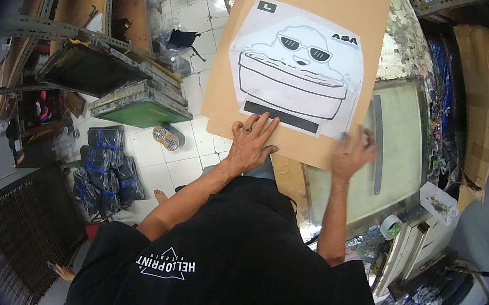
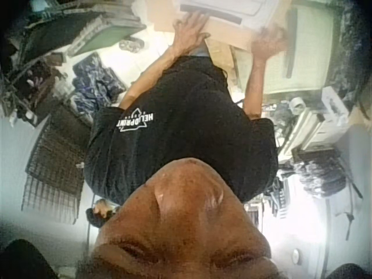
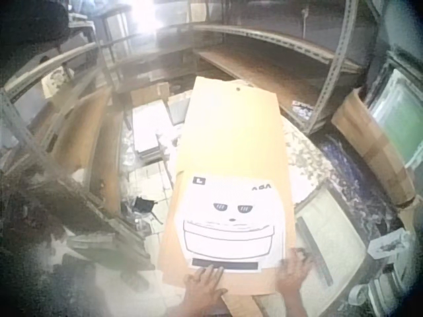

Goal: The person carries a printed cardboard cutout of a character up a flight of stairs and places it on a workbench. They then position a larger blank cardboard sheet on the table and align the printed cutout on top of it, using a ruler to measure and mark the edges.

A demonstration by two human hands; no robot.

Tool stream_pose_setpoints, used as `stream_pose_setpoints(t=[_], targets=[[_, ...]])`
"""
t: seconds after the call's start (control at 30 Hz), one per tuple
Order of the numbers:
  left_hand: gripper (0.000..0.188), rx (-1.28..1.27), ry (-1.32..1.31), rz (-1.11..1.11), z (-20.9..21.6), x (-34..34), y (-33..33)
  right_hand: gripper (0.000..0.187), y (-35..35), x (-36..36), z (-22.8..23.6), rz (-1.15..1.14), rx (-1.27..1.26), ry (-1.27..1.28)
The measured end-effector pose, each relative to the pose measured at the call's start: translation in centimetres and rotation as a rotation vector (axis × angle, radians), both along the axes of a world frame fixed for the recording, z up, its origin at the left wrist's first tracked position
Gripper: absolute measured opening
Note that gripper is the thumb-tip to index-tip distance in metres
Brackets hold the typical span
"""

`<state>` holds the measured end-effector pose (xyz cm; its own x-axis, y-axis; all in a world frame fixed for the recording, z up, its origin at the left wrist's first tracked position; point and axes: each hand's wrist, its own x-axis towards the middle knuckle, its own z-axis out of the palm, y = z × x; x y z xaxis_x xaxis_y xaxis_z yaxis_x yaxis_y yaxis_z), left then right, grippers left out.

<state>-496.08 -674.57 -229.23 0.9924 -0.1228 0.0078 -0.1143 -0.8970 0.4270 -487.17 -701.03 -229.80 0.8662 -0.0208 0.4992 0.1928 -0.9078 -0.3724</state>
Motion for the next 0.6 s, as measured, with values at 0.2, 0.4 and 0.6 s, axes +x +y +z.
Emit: stream_pose_setpoints(t=[0.2, 0.4, 0.6], targets=[[0.075, -0.019, -0.044, 0.009, 0.2, 0.0, -0.2, 0.043, 6.3, -4.7, -0.5, 0.265, -0.102, 0.249], [0.074, -0.023, -0.041, 0.003, 1.1, -0.3, 0.5, 0.038, 6.7, -5.5, -1.0, 0.256, -0.084, 0.23], [0.071, -0.111, -0.108, 0.005, 0.7, -0.9, 2.6, 0.037, 6.5, -6.0, -0.9, 0.244, -0.086, 0.223]])
